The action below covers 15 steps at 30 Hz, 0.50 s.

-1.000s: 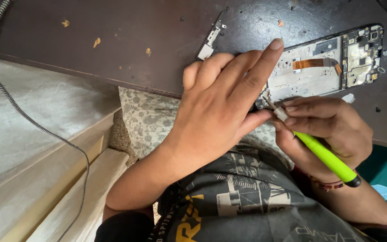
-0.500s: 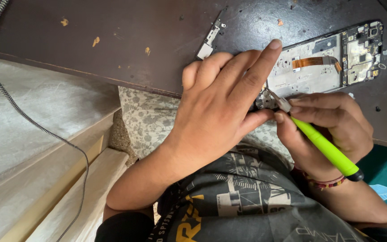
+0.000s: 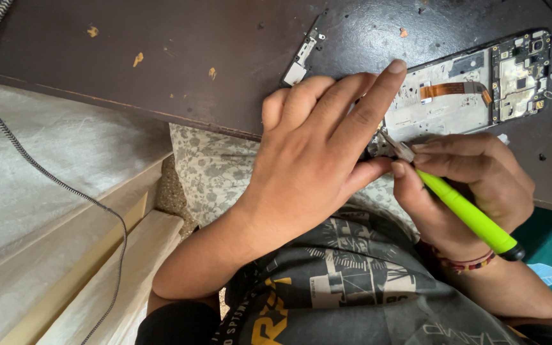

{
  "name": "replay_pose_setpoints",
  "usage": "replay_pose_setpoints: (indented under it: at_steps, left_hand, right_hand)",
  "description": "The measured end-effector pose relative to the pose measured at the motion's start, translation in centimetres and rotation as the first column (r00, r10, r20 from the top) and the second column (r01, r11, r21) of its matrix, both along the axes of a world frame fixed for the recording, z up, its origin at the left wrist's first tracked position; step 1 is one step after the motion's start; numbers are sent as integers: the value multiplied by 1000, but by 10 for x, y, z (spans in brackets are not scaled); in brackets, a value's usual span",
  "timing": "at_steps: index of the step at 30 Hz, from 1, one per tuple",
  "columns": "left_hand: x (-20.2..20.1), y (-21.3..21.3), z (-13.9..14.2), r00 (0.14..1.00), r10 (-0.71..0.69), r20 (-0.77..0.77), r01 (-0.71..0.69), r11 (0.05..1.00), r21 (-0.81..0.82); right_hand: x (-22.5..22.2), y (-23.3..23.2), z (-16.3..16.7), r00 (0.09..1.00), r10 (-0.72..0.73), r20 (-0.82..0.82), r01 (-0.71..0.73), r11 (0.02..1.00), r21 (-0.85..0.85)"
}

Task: The person repairs a disassembled smartphone lying on a wooden desk, using a green-handled screwdriver to work on screws and small components along the phone's edge while steadying the device with the other hand. They reposition the phone and continue driving screws, with small removed parts and a battery resting on the desk nearby.

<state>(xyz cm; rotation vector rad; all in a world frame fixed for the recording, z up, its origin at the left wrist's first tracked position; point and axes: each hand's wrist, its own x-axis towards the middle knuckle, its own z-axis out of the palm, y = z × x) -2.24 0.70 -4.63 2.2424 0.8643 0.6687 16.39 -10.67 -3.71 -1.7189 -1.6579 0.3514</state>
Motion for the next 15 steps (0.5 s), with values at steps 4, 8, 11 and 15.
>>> replay_pose_setpoints:
  at_steps: [4,8,11,15]
  left_hand:
    - [0,0,0,1000,2,-8,-2,1000,7]
    - [0,0,0,1000,5,-13,-5,1000,10]
    - [-1,-1,1,1000,10,-19,-9,1000,24]
    - [1,-1,2,1000,5,-26,-4,1000,25]
  right_hand:
    - [-4,1,-2,997,17,72,-21,999,49]
    - [-7,0,-10,991,6,136,-24,992,128]
    - [-5,-1,-14,990,12,138,-34,987,160]
    - [-3,-4,-10,1000,-8,18,6,995,105]
